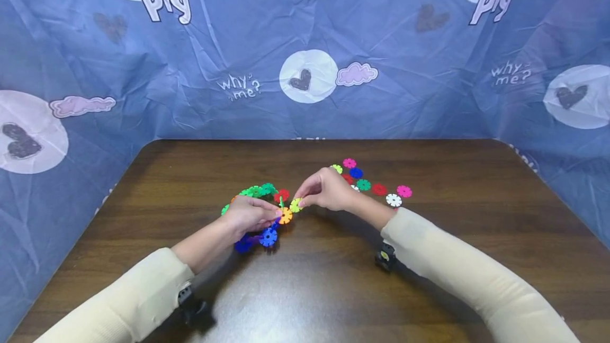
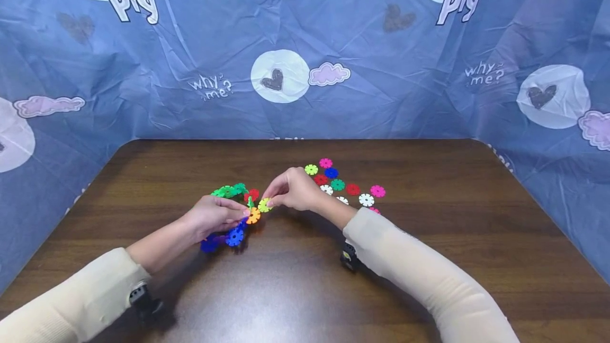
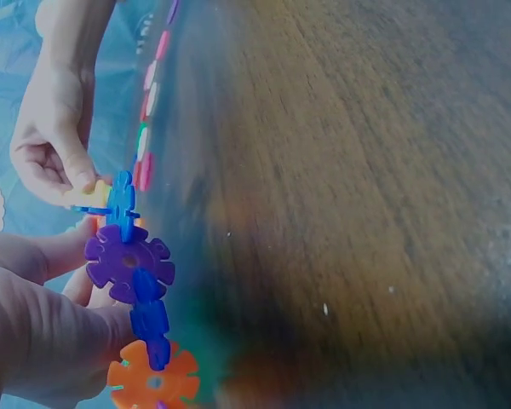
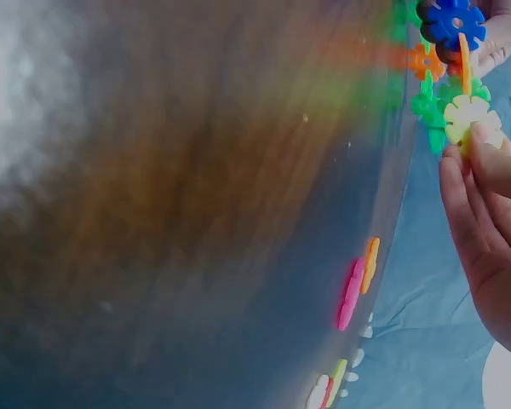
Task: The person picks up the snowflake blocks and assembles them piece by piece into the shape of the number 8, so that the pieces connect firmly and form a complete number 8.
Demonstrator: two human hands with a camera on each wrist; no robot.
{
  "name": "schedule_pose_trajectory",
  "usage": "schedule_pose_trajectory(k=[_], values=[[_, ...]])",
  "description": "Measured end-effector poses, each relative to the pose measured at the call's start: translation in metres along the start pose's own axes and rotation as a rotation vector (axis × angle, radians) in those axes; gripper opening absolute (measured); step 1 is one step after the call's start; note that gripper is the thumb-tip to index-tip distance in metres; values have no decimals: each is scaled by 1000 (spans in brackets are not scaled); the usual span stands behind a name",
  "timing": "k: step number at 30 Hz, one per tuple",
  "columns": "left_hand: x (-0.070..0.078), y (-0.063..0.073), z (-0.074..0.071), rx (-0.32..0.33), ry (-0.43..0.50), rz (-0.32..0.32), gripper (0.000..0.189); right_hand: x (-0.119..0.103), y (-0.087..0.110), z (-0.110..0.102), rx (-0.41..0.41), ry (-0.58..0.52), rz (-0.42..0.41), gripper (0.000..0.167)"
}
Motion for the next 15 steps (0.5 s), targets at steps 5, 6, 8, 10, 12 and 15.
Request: schedule_pose_trajectory(k=[5, 6, 8, 10, 12, 15], values=[[3, 3, 0, -31, -38, 24, 28, -9, 3, 2, 3, -34, -76, 11], [3, 3, 1, -41, -44, 30, 28, -11, 3, 2, 5, -33, -87, 11], [3, 3, 1, -67, -44, 37, 25, -13, 3, 3, 2, -28, -102, 10], [3, 4, 2, -77, -48, 29, 23, -15, 4, 4, -8, -39, -102, 10], [3, 5, 3, -83, -57, 18, 23, -16, 5, 4, -20, -56, -101, 10], [2, 7, 4, -67, -68, -7, 26, -18, 7, 5, -28, -81, -110, 10]])
Point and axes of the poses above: each hand's wrist, its own y-axis away from the middle knuckle, its own z-axis out of the palm, x = y × z, the point moved 6 cm from there along -y, towards the middle knuckle, and after that the axes turned 4 degrees about x, right-handed, at the moved point
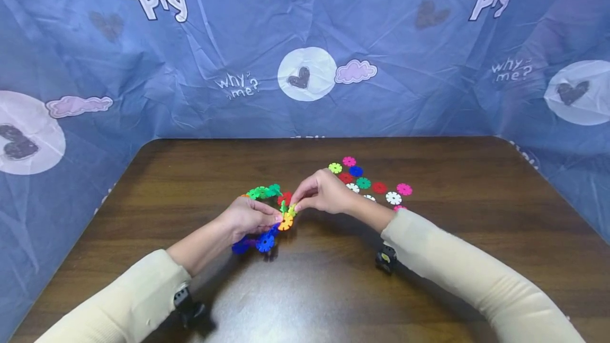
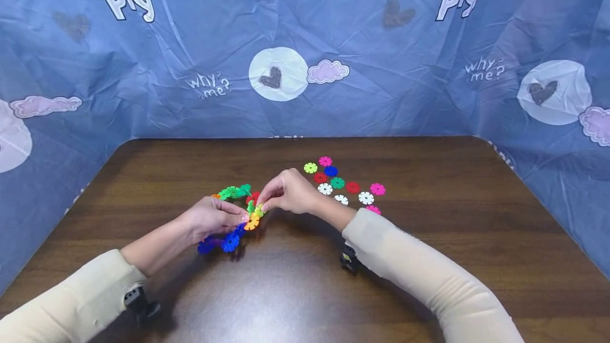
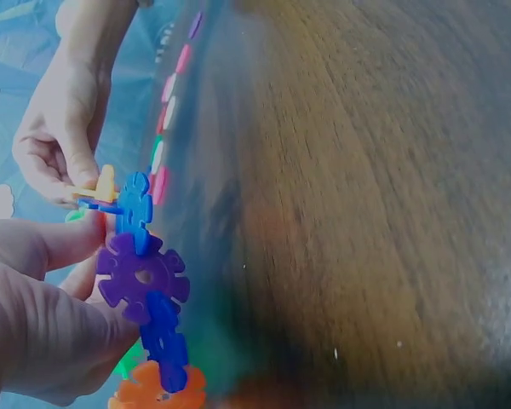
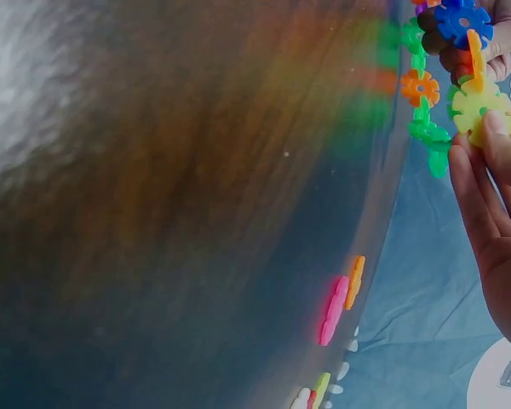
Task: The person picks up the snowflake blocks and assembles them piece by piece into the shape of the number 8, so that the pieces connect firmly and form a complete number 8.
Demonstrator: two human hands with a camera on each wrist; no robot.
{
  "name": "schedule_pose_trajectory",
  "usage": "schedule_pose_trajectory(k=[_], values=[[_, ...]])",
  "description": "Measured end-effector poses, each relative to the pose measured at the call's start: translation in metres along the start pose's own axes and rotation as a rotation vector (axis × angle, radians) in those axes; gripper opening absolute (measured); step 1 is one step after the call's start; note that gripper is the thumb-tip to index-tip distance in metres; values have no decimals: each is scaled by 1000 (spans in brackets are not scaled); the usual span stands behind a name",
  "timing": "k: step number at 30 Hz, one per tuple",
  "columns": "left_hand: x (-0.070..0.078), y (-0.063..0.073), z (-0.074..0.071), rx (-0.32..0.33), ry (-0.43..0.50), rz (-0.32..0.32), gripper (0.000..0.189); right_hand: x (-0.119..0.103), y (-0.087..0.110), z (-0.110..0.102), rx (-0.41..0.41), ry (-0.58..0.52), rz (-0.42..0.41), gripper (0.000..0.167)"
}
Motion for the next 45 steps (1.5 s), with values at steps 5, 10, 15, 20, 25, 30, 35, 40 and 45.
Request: schedule_pose_trajectory(k=[5, 10, 15, 20, 25, 30, 35, 40, 45], values=[[-1, 0, 1, -1, -6, -2, 27, -3, 1, 2, 16, 33, -71, 9], [-2, -3, -2, 18, -31, 13, 26, -3, 1, 4, 45, 42, -73, 9], [3, -6, -5, 42, -42, 14, 26, 1, -2, 0, 52, 60, 7, 12], [6, -7, -6, 45, -49, 10, 26, 8, -8, -17, 63, 47, 97, 17], [6, -8, -7, 58, -49, 17, 27, 20, -19, -42, 148, 126, 148, 19], [5, -8, -6, 75, -68, 16, 28, 39, -27, -51, 130, 216, 191, 27], [3, -9, -3, 72, -85, 23, 25, 59, -28, -42, 12, 334, 237, 30], [2, -9, -2, 62, -95, 32, 23, 67, -30, -34, -115, 480, 255, 26], [1, -8, -3, 72, -102, 19, 23, 68, -30, -33, -127, 488, 305, 22]])
Point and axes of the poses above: each hand's wrist, its own y-axis away from the middle knuckle, its own z-axis out of the palm, x = y × z, the point moved 6 cm from there along -y, towards the middle knuckle, and after that the axes turned 4 degrees about x, right-handed, at the moved point
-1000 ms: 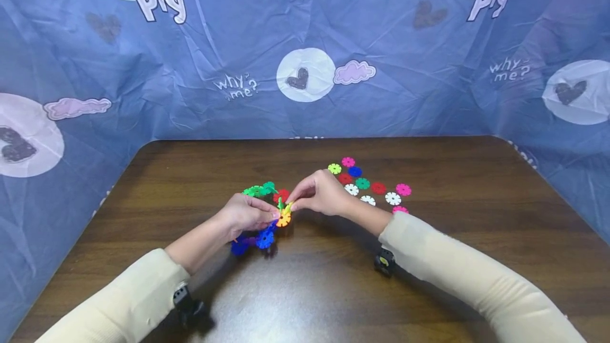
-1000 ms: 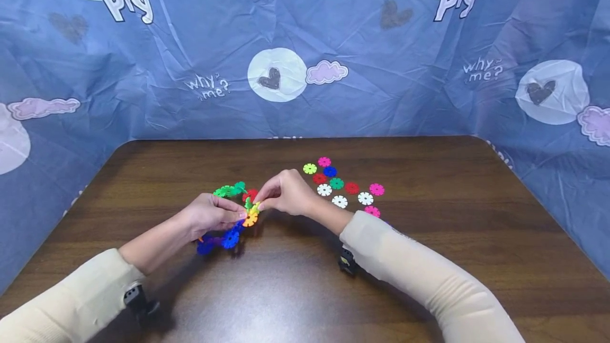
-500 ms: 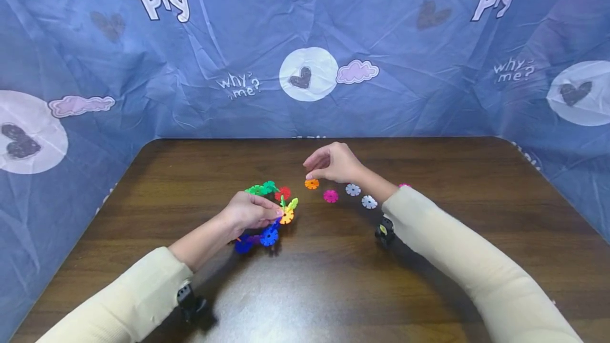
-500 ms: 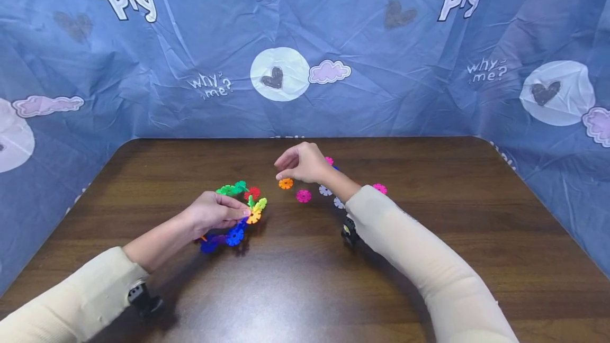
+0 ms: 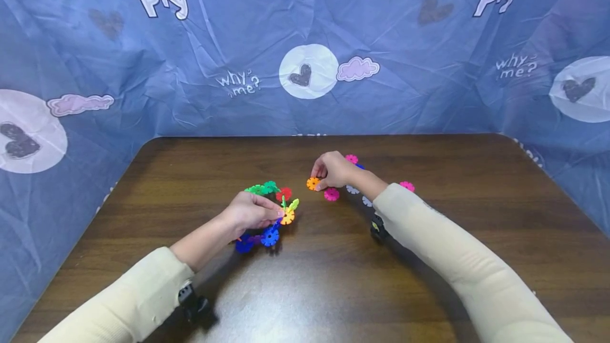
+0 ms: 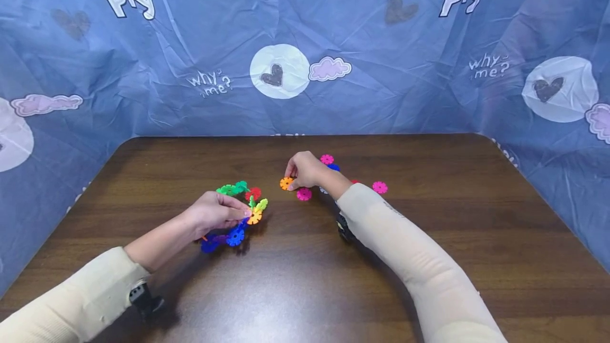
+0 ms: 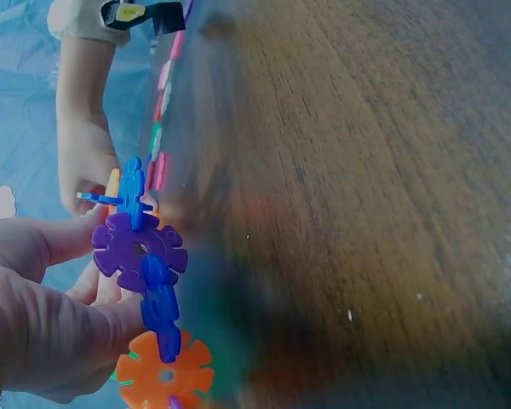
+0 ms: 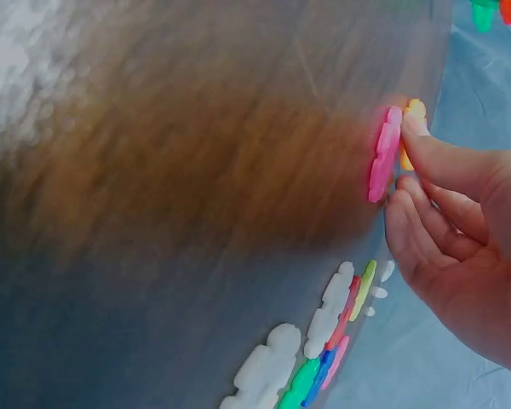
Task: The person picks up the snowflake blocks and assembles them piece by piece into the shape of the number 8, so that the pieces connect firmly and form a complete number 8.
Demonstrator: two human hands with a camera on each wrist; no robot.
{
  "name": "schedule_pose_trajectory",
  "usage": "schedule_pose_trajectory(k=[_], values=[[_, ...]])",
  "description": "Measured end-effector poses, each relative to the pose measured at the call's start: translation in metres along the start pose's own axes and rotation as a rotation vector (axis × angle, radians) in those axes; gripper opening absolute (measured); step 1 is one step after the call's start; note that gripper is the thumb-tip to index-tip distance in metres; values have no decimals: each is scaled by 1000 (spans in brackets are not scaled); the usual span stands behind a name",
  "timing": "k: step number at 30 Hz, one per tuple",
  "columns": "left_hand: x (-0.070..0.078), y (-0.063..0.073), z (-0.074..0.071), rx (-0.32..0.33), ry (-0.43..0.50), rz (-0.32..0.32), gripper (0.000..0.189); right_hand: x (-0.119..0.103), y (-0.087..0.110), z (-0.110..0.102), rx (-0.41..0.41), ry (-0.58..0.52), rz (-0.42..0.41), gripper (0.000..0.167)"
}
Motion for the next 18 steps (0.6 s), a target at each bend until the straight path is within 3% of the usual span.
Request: schedule_pose_trajectory(k=[6, 13, 18], values=[[1, -1, -1, -6, 11, -15, 23, 0, 4, -3, -1, -155, 64, 17], [-1, -2, -2, -17, 29, -18, 25, -6, 14, 8, -62, -519, 162, 13], [-2, -2, -1, -30, 35, -7, 26, -13, 29, 11, -45, -741, 270, 20]])
Point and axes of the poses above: each hand's wrist, its own y-axis away from the middle knuckle, its own z-axis out of the palm, x = y × z, the point moved 6 cm from there along -y, towards the middle knuckle, and after that the axes turned 4 degrees about x, right-handed, at the moved point
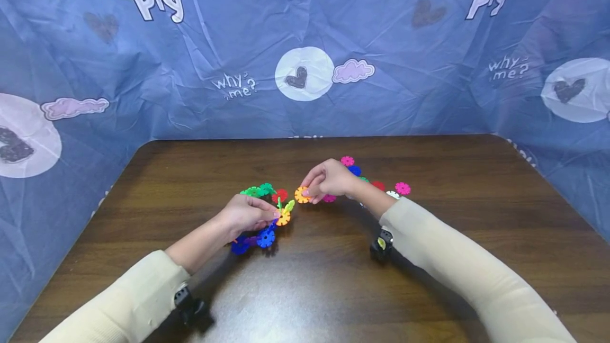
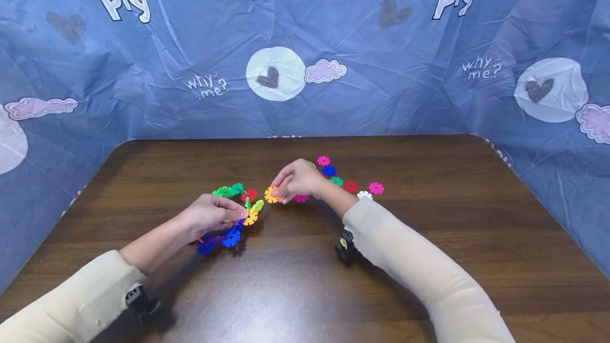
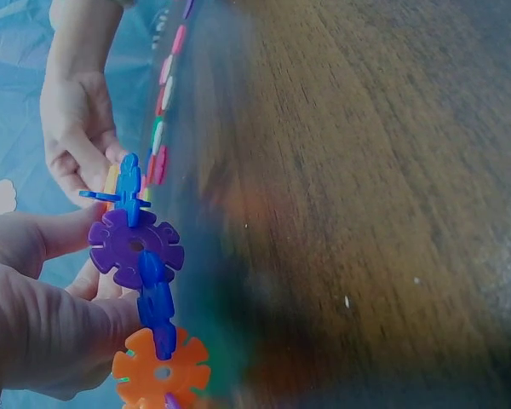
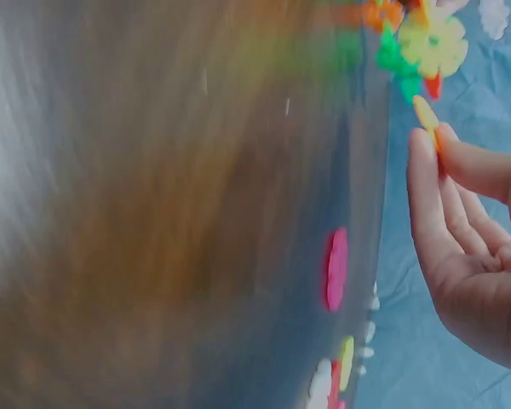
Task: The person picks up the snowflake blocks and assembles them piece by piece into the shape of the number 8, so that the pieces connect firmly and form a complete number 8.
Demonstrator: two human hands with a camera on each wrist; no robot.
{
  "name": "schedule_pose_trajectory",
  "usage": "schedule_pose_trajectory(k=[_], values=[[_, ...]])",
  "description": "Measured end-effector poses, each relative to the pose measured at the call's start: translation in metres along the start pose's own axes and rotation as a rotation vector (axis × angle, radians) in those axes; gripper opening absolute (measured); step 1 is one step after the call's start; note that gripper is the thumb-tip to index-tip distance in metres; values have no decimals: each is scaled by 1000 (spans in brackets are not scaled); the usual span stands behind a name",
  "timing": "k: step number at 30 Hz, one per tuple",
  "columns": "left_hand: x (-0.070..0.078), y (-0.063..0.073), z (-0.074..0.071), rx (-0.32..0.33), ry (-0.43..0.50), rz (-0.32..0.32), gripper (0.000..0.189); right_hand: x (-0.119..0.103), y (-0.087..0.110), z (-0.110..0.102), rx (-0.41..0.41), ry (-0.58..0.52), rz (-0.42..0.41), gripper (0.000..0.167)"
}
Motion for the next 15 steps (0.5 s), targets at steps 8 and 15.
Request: schedule_pose_trajectory(k=[8, 15], values=[[0, 2, 1, -17, -4, 0, 26, 0, 16, 3, 74, -130, 52, 22], [1, 3, 1, -24, -16, -3, 25, -7, 21, 6, 111, -140, 18, 22]])
Point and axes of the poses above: each hand's wrist, its own y-axis away from the middle knuckle, its own z-axis out of the palm, x = y × z, the point moved 6 cm from there along -y, towards the middle knuckle, and after that the axes turned 4 degrees about x, right-handed, at the moved point
